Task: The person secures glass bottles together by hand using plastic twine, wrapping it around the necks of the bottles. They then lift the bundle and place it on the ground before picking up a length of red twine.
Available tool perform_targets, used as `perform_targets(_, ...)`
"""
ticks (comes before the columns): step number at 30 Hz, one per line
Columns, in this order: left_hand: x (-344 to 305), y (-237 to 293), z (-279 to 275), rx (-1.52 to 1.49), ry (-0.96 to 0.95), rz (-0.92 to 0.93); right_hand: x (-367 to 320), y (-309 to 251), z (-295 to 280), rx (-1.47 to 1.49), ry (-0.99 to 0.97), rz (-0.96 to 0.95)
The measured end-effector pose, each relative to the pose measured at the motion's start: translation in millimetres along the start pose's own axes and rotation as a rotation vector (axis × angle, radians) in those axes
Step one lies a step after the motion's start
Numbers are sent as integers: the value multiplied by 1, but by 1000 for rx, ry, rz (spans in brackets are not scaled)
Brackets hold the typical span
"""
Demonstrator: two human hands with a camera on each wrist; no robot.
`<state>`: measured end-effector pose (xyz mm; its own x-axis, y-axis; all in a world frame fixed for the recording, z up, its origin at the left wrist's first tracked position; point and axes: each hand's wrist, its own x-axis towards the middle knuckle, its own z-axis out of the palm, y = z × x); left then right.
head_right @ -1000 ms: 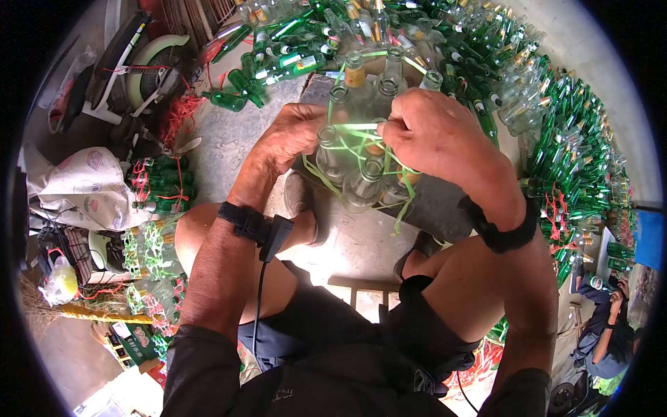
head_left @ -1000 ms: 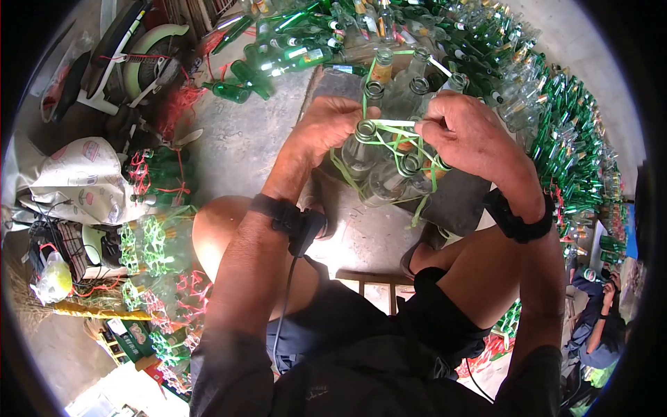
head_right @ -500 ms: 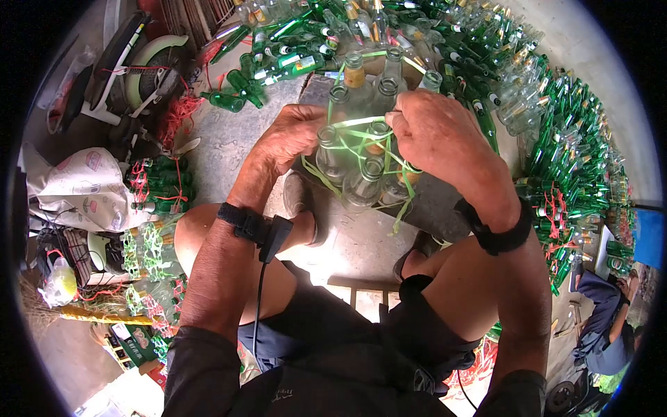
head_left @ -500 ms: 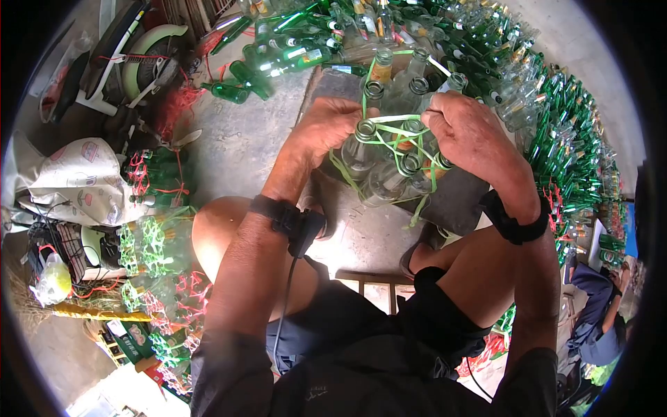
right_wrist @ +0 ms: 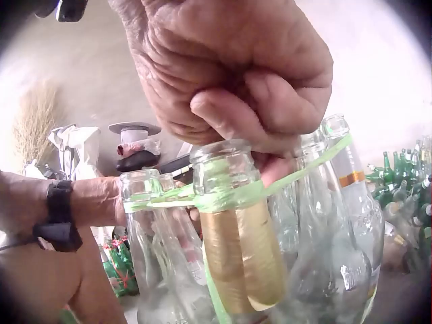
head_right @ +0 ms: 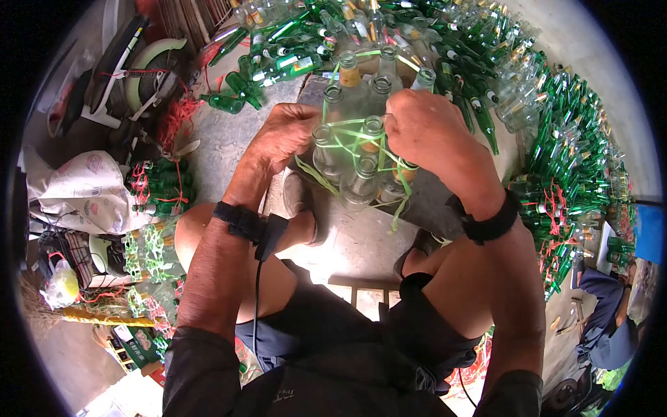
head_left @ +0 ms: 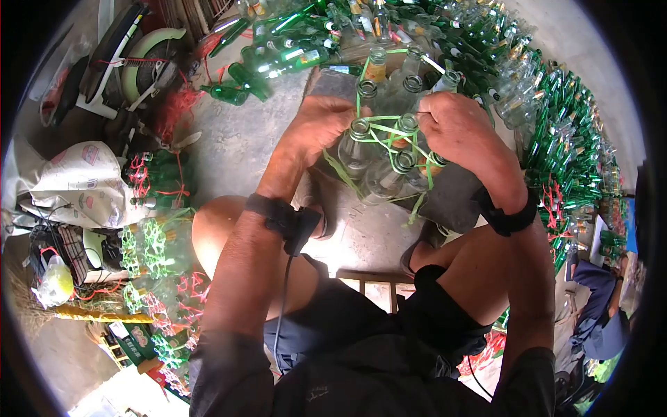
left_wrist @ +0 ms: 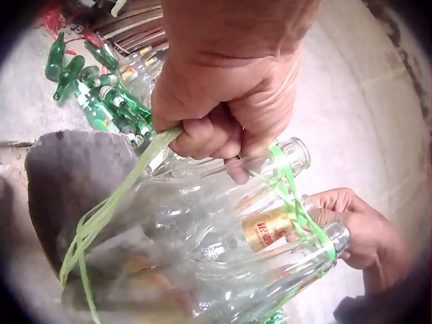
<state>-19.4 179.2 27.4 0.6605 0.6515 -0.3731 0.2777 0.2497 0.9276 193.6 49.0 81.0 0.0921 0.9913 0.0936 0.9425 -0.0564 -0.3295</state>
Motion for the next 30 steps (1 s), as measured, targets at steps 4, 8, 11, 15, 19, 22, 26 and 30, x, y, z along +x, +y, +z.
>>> perform_targets(4,8,-18,-6,63,83,98,6,-2,-9,-30,-200,91)
perform_targets(8,1,-18,-11,92,120,157,-8,6,2,62,-80,15)
perform_targets(11,-7,-12,-11,66,125,121,-25,-5,0,57,83,-89)
perform_targets(15,-12,-3,-15,125,103,136,-52,-44,-8,46,209,-48)
perform_targets(19,-11,4,-15,76,86,86,-67,-72,4,59,157,-31)
perform_targets(22,-15,10,-18,86,62,126,-68,-71,25,39,183,17)
perform_targets(26,-8,12,-23,204,40,229,-71,-71,28,49,200,66)
perform_targets(30,-20,39,-11,357,42,383,-73,-68,29,33,186,71)
